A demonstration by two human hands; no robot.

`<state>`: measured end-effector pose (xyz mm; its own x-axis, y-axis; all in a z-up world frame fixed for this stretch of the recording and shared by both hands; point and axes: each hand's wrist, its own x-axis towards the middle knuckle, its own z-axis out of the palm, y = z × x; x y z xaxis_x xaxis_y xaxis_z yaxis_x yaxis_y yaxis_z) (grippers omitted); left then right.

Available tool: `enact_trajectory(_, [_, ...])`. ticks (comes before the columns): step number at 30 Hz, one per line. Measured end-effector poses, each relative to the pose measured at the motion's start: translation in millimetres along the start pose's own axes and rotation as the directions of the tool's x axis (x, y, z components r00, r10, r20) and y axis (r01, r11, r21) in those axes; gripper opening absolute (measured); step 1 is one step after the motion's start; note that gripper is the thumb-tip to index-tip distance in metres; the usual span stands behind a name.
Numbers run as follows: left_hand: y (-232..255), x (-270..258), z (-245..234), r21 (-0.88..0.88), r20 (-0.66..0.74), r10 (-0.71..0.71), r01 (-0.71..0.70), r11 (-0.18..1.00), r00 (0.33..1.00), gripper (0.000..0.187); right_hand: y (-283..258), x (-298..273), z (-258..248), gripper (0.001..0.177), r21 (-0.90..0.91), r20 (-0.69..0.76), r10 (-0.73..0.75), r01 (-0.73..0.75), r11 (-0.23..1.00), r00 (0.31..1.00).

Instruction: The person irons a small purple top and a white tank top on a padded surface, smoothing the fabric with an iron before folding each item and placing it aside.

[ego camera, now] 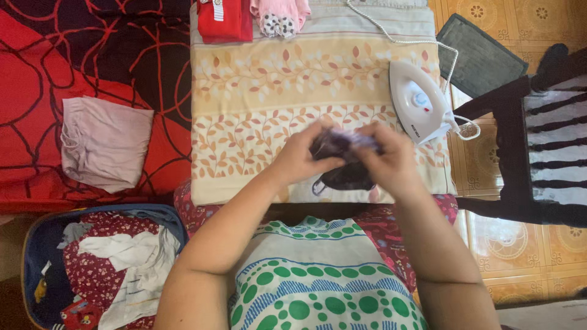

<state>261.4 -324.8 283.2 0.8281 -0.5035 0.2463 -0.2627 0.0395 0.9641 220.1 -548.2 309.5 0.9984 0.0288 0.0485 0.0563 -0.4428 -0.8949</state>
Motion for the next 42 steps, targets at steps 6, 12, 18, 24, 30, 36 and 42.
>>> enact_trajectory(6, [-115.2,-37.1,-19.0,0.562,0.086,-0.379,0.269,0.782,0.921,0.033,30.5,33.5,-37.0,0.008,0.353,-0.100,0.049,-0.010,0.935,0.994])
enact_trajectory(12, [-222.7,-20.1,-41.2,0.190,-0.377,-0.172,0.258,0.947,0.910,0.037,60.1,90.9,-48.9,0.014,-0.265,-0.201,-0.134,0.077,0.961,0.970])
enact_trajectory(18, [-85.8,27.6,-107.8,0.540,-0.433,0.189,0.086,0.837,0.881,0.013,95.2,131.9,-81.6,0.035,0.302,-0.267,-0.229,0.307,0.903,0.936])
enact_trajectory(24, [-59.0,1.9,-114.4,0.891,0.117,0.558,-0.334,0.306,0.822,0.037,170.3,96.1,-54.8,0.042,-0.088,-0.255,-0.281,0.267,0.960,0.925])
enact_trajectory(30, [-154.0,-75.9,-99.7,0.883,0.239,0.160,-0.283,0.375,0.958,0.021,228.4,29.5,0.0,0.017,-0.314,-0.121,0.005,-0.043,0.948,0.993])
enact_trajectory(36, [-180.2,-103.8,-86.6,0.784,-0.117,0.163,-0.010,0.620,0.980,0.015,195.6,15.9,29.4,0.027,-0.251,-0.197,0.197,-0.244,0.937,0.960])
enact_trajectory(42, [-181.6,-107.0,-83.7,0.831,-0.213,0.010,0.176,0.528,0.977,0.014,187.5,24.8,31.8,0.029,-0.519,-0.187,-0.044,-0.061,0.853,0.981])
